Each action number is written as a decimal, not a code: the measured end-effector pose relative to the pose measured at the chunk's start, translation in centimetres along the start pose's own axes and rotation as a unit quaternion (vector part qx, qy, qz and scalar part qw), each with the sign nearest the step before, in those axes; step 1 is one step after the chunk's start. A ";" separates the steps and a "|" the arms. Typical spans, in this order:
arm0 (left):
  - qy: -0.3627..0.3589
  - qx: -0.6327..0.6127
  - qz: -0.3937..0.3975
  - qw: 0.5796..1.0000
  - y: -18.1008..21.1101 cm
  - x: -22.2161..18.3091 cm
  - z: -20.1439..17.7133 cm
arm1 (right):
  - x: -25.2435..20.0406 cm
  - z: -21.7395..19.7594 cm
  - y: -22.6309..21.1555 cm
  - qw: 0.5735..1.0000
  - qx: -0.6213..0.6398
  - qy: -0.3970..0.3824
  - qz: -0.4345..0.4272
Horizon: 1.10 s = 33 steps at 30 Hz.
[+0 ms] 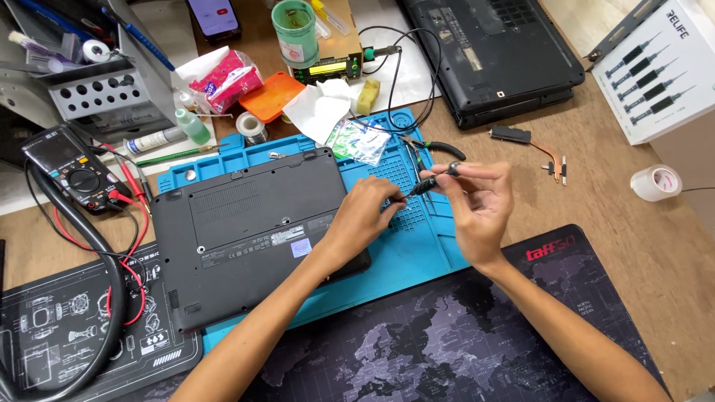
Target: Disassembling a laptop by removing screws and the back panel to inspect internal components on a repair bench.
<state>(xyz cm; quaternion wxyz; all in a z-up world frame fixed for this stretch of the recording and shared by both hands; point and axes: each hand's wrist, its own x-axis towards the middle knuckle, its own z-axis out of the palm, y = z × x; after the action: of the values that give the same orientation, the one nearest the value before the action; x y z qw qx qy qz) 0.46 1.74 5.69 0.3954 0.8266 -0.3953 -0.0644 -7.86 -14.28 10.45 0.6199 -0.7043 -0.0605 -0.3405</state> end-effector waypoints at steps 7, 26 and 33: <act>0.044 -0.269 -0.067 0.960 1.0 -2.1 -3.4 | -1.3 1.5 -0.1 0.997 0.011 0.060 -0.043; 0.091 -0.404 -0.122 0.902 -0.3 -9.1 -9.6 | -1.2 10.7 -2.2 0.995 0.096 0.020 -0.010; 0.112 -0.366 -0.109 0.917 -1.8 -10.4 -11.2 | -0.3 13.0 -1.2 0.995 0.086 -0.002 -0.042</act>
<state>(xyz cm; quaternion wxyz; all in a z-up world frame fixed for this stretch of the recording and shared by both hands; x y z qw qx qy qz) -0.86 16.50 9.88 0.7026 0.6638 -0.2049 -0.1540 -3.44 -1.98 11.29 0.6633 -0.6458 -0.1209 -0.3583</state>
